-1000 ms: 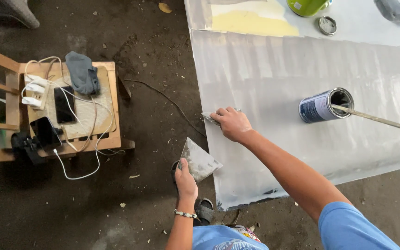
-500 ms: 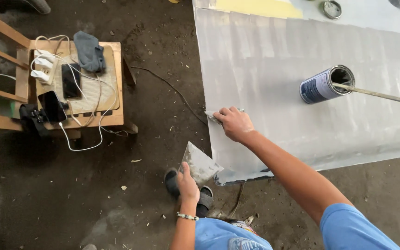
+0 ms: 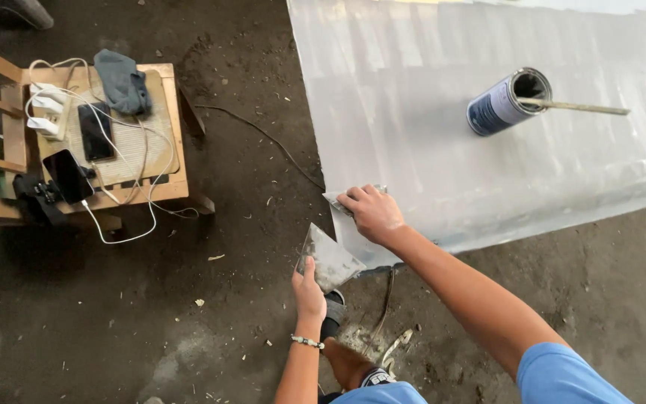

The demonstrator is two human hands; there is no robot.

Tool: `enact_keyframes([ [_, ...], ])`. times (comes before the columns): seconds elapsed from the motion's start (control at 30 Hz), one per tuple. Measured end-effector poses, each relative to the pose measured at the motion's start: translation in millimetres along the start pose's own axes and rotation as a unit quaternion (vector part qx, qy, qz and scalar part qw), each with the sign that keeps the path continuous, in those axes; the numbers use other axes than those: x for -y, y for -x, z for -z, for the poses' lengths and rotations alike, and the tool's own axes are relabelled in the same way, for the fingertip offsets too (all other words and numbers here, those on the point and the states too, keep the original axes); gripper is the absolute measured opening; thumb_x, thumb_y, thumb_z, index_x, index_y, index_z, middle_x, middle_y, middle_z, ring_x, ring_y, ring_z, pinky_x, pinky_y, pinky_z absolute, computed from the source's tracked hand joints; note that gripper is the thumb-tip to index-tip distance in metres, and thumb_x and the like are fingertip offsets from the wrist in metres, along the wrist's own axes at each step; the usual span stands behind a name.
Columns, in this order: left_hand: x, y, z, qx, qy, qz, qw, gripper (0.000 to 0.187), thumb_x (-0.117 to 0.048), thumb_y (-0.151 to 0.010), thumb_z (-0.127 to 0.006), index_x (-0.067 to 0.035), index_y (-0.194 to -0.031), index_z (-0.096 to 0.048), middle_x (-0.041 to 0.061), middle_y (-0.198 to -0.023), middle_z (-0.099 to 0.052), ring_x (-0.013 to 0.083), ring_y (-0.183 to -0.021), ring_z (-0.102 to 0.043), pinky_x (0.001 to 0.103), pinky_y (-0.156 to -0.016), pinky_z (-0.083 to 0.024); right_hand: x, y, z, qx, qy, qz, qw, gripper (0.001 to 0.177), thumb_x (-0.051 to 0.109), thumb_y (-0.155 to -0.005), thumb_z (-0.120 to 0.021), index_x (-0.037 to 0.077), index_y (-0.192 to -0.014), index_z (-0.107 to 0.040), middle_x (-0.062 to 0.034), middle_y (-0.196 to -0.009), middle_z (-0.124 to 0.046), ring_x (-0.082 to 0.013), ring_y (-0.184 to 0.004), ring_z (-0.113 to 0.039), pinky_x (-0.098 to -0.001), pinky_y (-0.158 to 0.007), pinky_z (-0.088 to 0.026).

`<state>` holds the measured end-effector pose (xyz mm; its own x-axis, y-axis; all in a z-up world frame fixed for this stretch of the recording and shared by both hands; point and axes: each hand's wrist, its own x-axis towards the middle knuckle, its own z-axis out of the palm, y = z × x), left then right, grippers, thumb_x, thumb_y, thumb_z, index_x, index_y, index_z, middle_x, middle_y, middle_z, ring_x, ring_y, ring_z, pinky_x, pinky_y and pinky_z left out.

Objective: The person uses a putty knife to scoop filler from a can and spreads it onto a car door panel. They smooth the filler across the surface and edges, occasionally scraping excess back into the can.

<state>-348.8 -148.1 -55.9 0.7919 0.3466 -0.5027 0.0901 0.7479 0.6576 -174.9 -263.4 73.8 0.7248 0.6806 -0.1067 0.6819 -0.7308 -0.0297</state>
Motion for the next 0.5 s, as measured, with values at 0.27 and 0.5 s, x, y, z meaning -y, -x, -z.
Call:
enact_keyframes([
  [0.27,17,16,19,0.023,0.049,0.011,0.998,0.039,-0.027,-0.104,-0.054,0.005,-0.125,-0.061,0.01,-0.117,-0.069,0.0202,-0.101,-0.066,0.036,-0.089,-0.053,22,37,-8,-0.018,0.003,-0.014,1.0,0.047,0.006,-0.083,-0.06,0.02,-0.128,-0.062,-0.0029,-0.121,-0.064,-0.0279,-0.109,-0.061,-0.0418,-0.087,-0.055],
  [0.5,46,27,54,0.041,0.046,-0.016,0.998,0.038,-0.025,-0.107,-0.055,0.007,-0.125,-0.062,0.011,-0.117,-0.068,0.0197,-0.101,-0.064,0.035,-0.09,-0.052,32,61,-20,-0.016,0.017,-0.026,0.999,0.051,0.006,-0.082,-0.061,0.019,-0.131,-0.061,-0.0046,-0.124,-0.063,-0.0285,-0.113,-0.061,-0.0421,-0.088,-0.055],
])
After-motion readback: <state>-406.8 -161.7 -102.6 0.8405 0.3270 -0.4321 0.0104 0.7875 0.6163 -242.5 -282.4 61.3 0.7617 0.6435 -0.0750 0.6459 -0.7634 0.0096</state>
